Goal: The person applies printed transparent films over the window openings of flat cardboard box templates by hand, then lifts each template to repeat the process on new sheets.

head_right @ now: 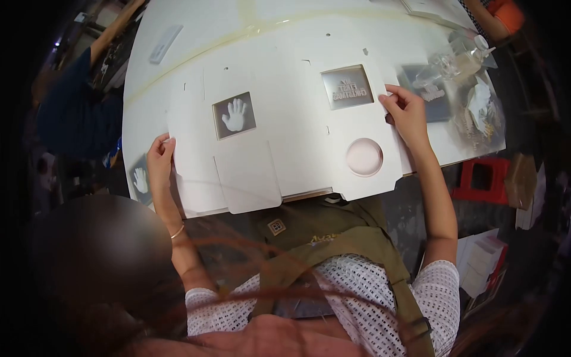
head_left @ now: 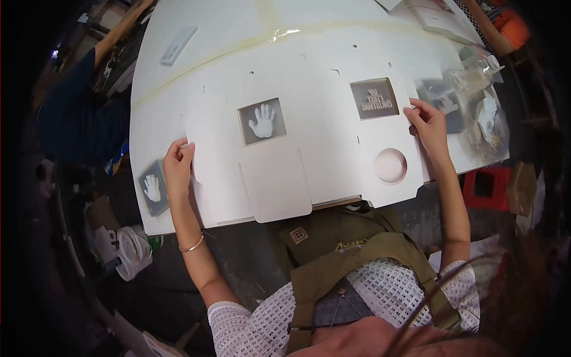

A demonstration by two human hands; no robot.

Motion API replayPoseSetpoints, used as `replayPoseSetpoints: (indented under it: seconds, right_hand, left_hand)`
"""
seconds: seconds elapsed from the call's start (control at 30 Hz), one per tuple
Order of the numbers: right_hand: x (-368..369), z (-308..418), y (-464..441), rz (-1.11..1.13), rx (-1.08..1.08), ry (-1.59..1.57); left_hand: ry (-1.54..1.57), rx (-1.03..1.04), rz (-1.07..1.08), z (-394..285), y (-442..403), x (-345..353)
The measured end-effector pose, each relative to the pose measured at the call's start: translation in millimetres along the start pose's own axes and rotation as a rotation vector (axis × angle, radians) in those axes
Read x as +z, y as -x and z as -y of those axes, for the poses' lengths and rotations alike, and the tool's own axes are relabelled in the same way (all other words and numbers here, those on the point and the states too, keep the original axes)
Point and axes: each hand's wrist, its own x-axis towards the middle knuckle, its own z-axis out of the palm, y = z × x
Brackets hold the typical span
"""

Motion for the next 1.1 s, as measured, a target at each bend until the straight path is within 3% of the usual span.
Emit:
replayPoseSetpoints:
  seconds: [0.07, 0.13, 0.23, 0.43, 0.5, 0.53, 0.6, 0.73, 0.8, 0.87, 0.93, 1.1]
  right_hand:
    - [4, 0, 3, -0.01, 0.013, -0.003]
    - [5, 0, 7, -0.113, -0.325, 0.425]
    - [9, 10, 15, -0.157, -0.446, 0.569]
    - [-51, 25, 8, -0.317, -0.581, 0.591]
    - [-82, 28, -4, -0.417, -0.267, 0.867]
    - [-97, 22, -9, -0.445, -0.299, 0.861]
    - [-117, -2, -21, -0.423, -0.547, 1.257]
    - [-134, -27, -41, -0.344, -0.378, 0.879]
    - [-145, -29, -53, -0.214, -0.111, 0.481]
    - [-151, -28, -63, -0.162, -0.118, 0.385]
    - [-156, -34, -76, -0.112, -0.105, 0.302]
    - [-185, -55, -100, -0.015, -0.048, 0.304]
  left_hand:
    - [-0.212, 0.124, -0.059, 2, 0, 2]
    - [-0.235, 0.124, -0.082, 1, 3, 5]
    - [-0.285, 0.138, -0.124, -3, 9, 11]
    - [-0.564, 0.276, -0.209, -23, 30, 18]
    - [-0.745, 0.306, -0.25, -29, 29, 23]
    - [-0.724, 0.332, -0.276, -31, 29, 24]
    - [-0.701, 0.243, -0.244, -33, 29, 25]
    - [-0.68, 0.281, -0.277, -22, 23, 19]
    - [-0.42, 0.261, -0.239, -9, 18, 14]
    - [-0.349, 0.293, -0.258, 5, 12, 6]
    - [-0.012, 0.052, -0.119, -3, 12, 8]
    - [0.089, 0.017, -0.13, 3, 11, 7]
